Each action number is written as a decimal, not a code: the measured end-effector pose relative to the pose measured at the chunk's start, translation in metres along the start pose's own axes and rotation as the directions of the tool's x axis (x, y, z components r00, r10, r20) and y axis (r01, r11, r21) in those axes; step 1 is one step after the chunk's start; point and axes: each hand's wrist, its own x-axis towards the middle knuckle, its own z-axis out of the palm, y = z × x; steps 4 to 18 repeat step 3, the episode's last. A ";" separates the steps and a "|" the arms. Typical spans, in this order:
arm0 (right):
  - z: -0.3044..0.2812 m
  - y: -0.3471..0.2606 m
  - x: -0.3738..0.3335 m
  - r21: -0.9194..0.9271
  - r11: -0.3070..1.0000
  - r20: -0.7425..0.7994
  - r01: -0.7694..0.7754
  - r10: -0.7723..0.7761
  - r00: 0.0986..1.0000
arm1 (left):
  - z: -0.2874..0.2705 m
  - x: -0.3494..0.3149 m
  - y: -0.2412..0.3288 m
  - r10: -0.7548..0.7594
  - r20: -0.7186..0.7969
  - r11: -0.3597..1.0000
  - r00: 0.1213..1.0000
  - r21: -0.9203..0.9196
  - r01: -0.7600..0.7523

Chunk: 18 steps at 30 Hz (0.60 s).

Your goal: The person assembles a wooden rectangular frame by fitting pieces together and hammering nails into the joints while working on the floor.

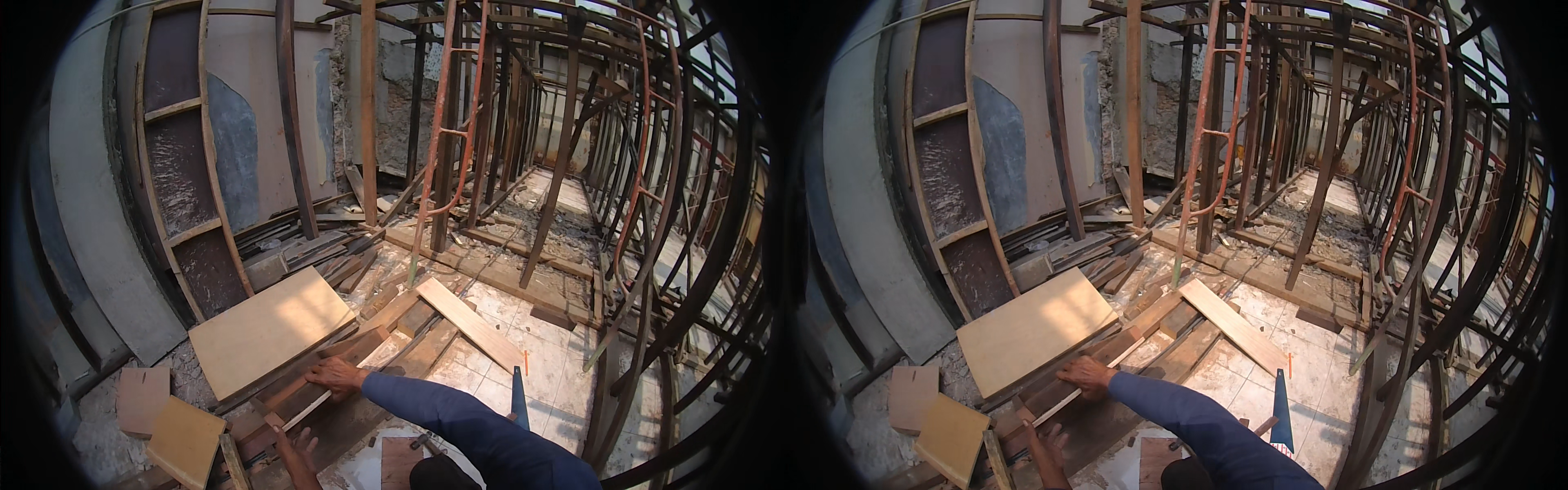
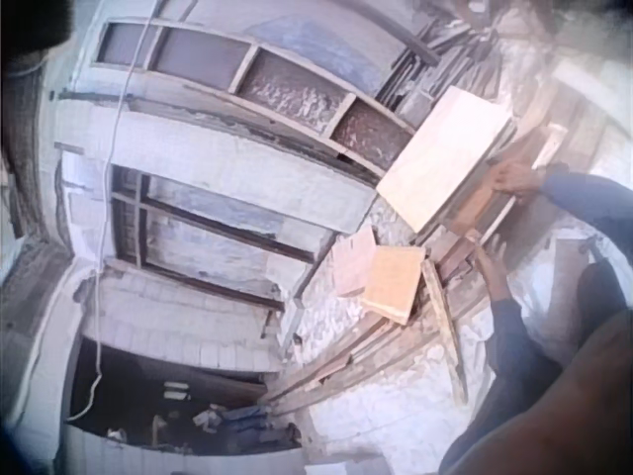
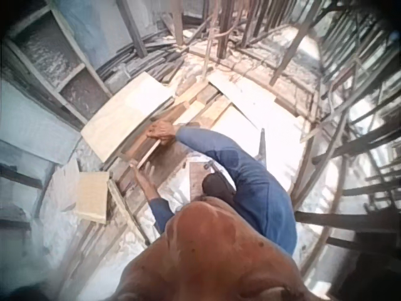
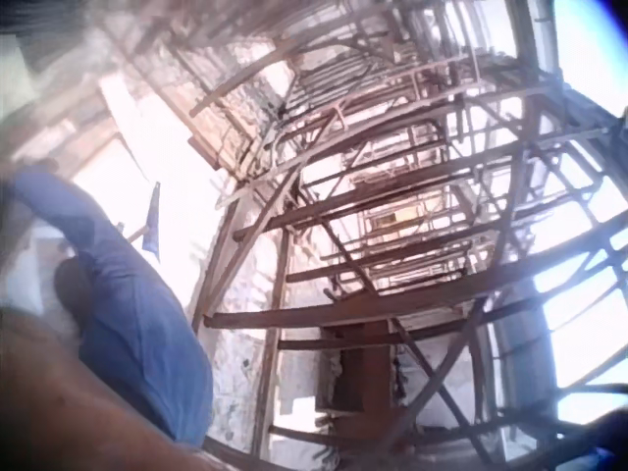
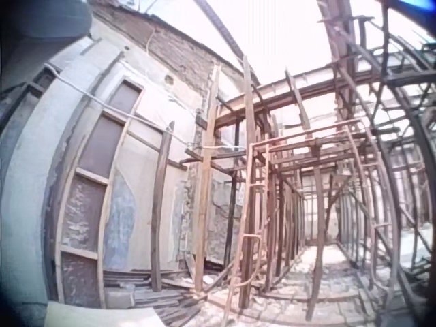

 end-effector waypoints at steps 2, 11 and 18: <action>-0.066 0.006 0.014 -0.038 0.999 0.005 0.022 -0.022 1.000 | -0.004 -0.016 0.031 -0.020 0.234 0.999 0.972 0.048 0.009; -0.094 0.006 0.021 -0.044 0.999 0.001 0.007 -0.007 1.000 | 0.008 -0.025 0.057 -0.024 0.248 0.998 0.968 0.056 0.010; -0.094 0.006 0.021 -0.044 0.999 0.001 0.007 -0.007 1.000 | 0.008 -0.025 0.057 -0.024 0.248 0.998 0.968 0.056 0.010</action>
